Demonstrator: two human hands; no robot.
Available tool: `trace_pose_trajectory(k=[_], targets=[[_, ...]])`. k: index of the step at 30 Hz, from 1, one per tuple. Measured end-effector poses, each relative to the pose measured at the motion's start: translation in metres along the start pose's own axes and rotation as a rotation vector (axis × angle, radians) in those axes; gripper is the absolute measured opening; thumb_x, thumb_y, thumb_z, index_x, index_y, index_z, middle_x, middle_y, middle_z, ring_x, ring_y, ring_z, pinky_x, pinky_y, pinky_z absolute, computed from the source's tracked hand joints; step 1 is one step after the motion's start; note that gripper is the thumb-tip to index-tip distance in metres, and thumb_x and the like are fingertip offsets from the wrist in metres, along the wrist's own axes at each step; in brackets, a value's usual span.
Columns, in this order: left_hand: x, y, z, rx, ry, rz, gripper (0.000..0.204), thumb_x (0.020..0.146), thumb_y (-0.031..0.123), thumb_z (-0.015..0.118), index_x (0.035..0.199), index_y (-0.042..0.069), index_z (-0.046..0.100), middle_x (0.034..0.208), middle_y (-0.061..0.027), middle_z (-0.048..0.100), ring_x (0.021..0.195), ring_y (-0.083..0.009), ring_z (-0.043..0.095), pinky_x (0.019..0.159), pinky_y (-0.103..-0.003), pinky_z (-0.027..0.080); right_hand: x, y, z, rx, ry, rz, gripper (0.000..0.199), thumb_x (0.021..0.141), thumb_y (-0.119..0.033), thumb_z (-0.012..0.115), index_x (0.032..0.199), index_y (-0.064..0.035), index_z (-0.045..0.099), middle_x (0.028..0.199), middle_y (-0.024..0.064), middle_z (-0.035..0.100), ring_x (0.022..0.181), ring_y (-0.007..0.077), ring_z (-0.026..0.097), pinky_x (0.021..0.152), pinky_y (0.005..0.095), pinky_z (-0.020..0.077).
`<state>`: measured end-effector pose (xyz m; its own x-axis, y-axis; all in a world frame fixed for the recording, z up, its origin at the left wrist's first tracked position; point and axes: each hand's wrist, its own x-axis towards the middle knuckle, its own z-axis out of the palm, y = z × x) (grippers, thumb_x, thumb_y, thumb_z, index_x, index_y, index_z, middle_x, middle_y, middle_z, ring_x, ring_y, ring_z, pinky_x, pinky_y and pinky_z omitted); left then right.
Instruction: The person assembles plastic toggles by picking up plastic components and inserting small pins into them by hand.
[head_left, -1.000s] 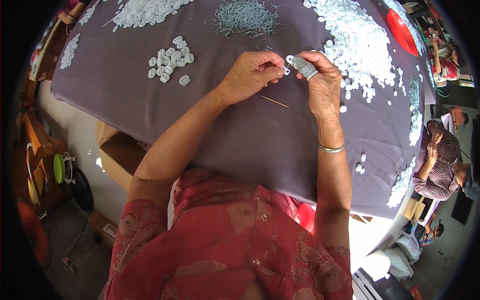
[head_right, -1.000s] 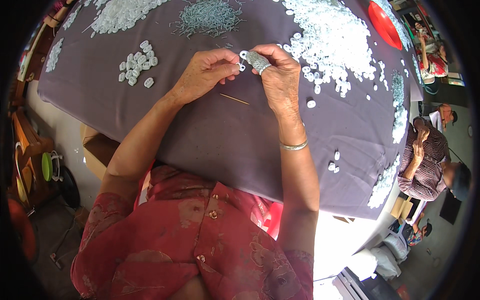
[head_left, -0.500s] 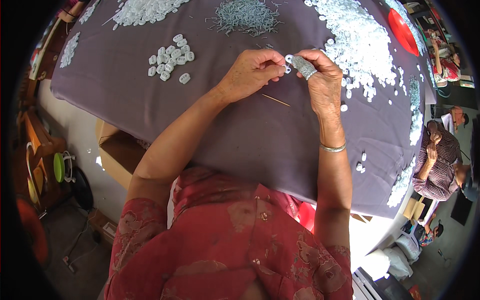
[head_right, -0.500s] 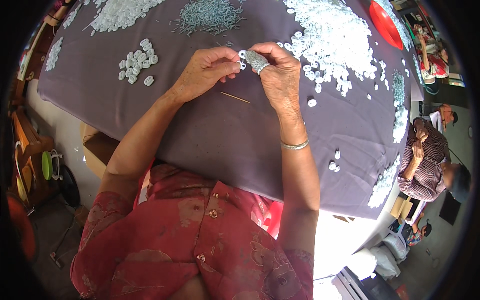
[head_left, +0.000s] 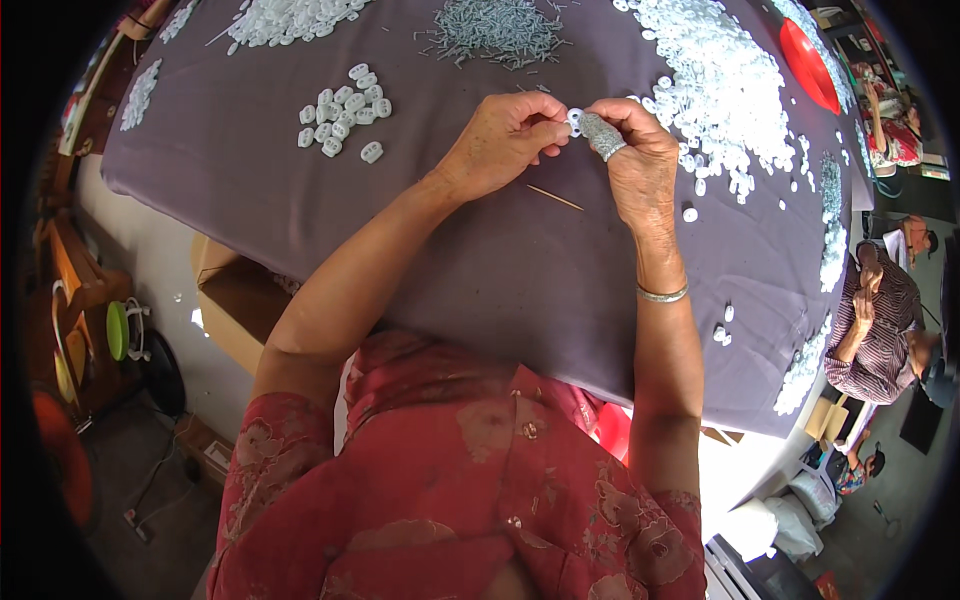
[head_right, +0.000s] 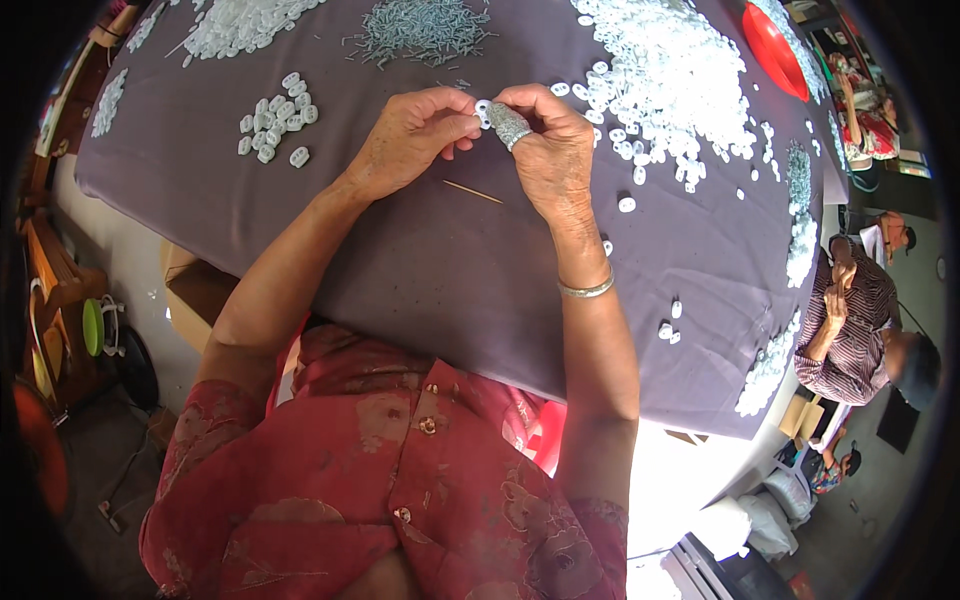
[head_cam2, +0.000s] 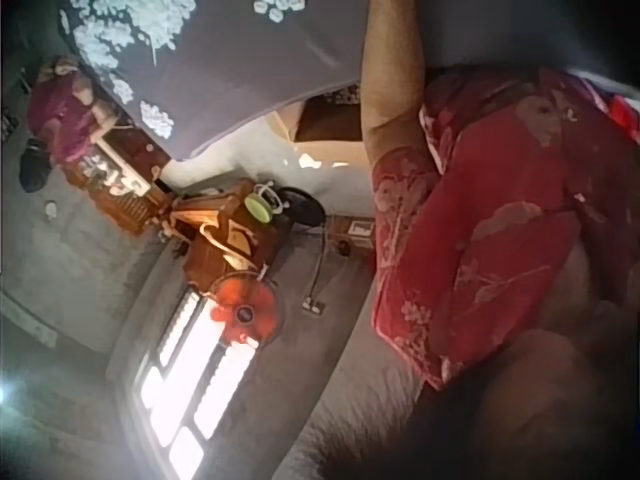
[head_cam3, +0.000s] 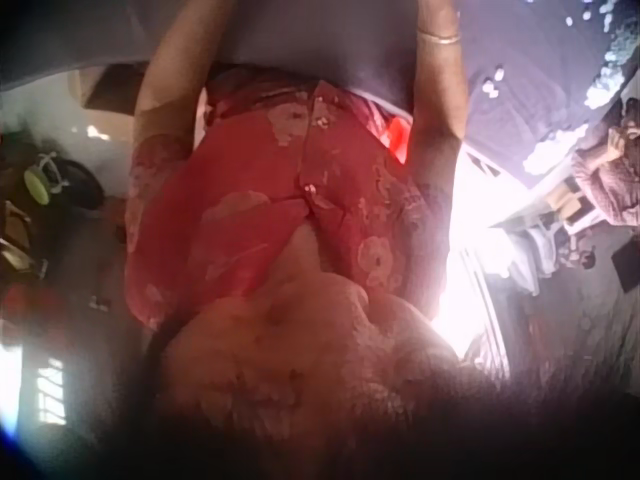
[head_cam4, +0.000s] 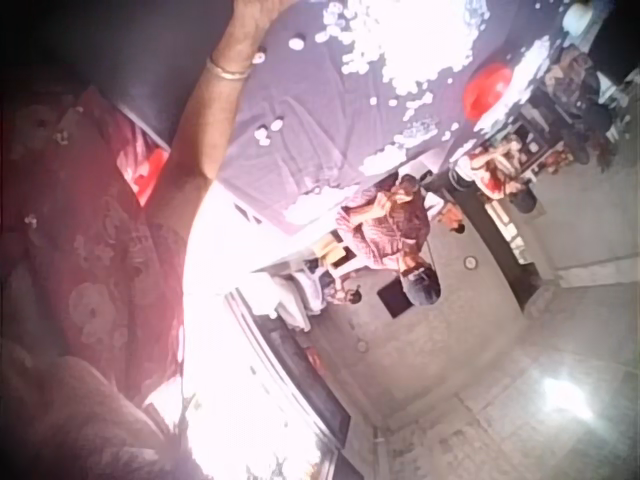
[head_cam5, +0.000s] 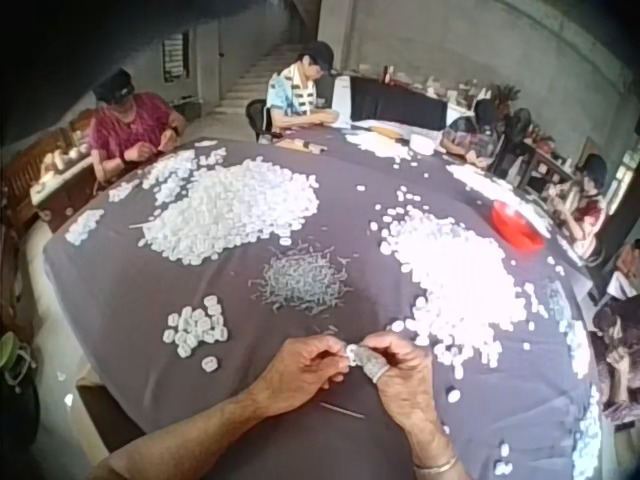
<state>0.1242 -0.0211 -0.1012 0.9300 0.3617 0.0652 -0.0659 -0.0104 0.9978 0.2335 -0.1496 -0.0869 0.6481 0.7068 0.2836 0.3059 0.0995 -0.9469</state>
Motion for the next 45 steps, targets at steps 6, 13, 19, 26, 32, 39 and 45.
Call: trace_pose_trajectory(k=[6, 13, 19, 26, 32, 39, 45], targets=[[0.0, 0.0, -0.001, 0.012, -0.002, -0.003, 0.014, 0.089, 0.011, 0.057, 0.095, 0.001, 0.063, 0.078, -0.0021, 0.061, 0.067, -0.0066, 0.054, 0.06, -0.021, 0.046, 0.0, 0.0, 0.001, -0.018, -0.029, -0.025, 0.014, 0.081, 0.006, 0.062, 0.092, -0.0019, 0.066, 0.082, -0.0004, 0.063, 0.073, 0.006, 0.056, 0.066, 0.0193, 0.0462], [0.001, -0.006, -0.005, -0.143, -0.034, -0.009, 0.015, 0.089, 0.009, 0.056, 0.102, 0.001, 0.059, 0.082, -0.0042, 0.061, 0.072, -0.0091, 0.058, 0.063, -0.024, 0.049, 0.0, 0.008, -0.001, 0.009, -0.084, 0.027, 0.014, 0.083, 0.007, 0.058, 0.093, -0.0003, 0.064, 0.088, 0.0032, 0.064, 0.077, 0.0091, 0.06, 0.068, 0.0214, 0.052], [0.002, -0.004, -0.006, -0.2, -0.033, -0.003, 0.017, 0.088, 0.007, 0.057, 0.105, 0.001, 0.057, 0.088, -0.0049, 0.061, 0.077, -0.0119, 0.06, 0.067, -0.026, 0.05, -0.002, 0.008, 0.0, 0.012, -0.101, -0.007, 0.018, 0.082, 0.009, 0.058, 0.097, -0.001, 0.062, 0.09, 0.0036, 0.063, 0.08, 0.0094, 0.061, 0.07, 0.0222, 0.0523], [0.001, -0.003, -0.01, -0.097, -0.066, 0.062, 0.024, 0.088, 0.007, 0.057, 0.111, 0.004, 0.057, 0.089, -0.0018, 0.062, 0.078, -0.0076, 0.057, 0.069, -0.024, 0.049, -0.005, 0.016, -0.001, 0.02, -0.186, -0.01, 0.024, 0.078, 0.009, 0.064, 0.099, -0.0019, 0.06, 0.089, 0.0018, 0.061, 0.083, 0.0089, 0.06, 0.074, 0.023, 0.0515], [-0.002, 0.0, -0.011, -0.118, -0.064, 0.057, 0.023, 0.089, 0.01, 0.057, 0.112, 0.004, 0.058, 0.088, -0.0005, 0.063, 0.08, -0.007, 0.057, 0.071, -0.024, 0.048, -0.009, 0.006, 0.005, -0.236, -0.077, -0.182, 0.025, 0.073, 0.004, 0.073, 0.094, -0.0033, 0.061, 0.085, -0.0015, 0.059, 0.073, 0.0047, 0.055, 0.067, 0.0203, 0.0486], [-0.001, 0.007, -0.009, -0.169, -0.024, -0.004, 0.016, 0.087, 0.009, 0.06, 0.102, 0.004, 0.063, 0.087, -0.0005, 0.062, 0.073, -0.0051, 0.055, 0.066, -0.021, 0.048, -0.01, -0.002, 0.008, -0.353, -0.003, -0.272, 0.027, 0.069, 0.002, 0.075, 0.092, -0.0051, 0.062, 0.077, -0.0014, 0.06, 0.065, 0.0047, 0.054, 0.06, 0.0192, 0.0472], [-0.001, 0.005, -0.007, -0.123, -0.028, 0.14, 0.018, 0.088, 0.007, 0.058, 0.105, 0.002, 0.061, 0.087, -0.0007, 0.062, 0.075, -0.0058, 0.057, 0.066, -0.022, 0.049, -0.011, -0.007, 0.011, -0.441, 0.004, -0.286, 0.027, 0.07, -0.001, 0.074, 0.093, -0.0057, 0.062, 0.079, 0.0017, 0.064, 0.063, 0.0069, 0.058, 0.058, 0.0212, 0.0489]])
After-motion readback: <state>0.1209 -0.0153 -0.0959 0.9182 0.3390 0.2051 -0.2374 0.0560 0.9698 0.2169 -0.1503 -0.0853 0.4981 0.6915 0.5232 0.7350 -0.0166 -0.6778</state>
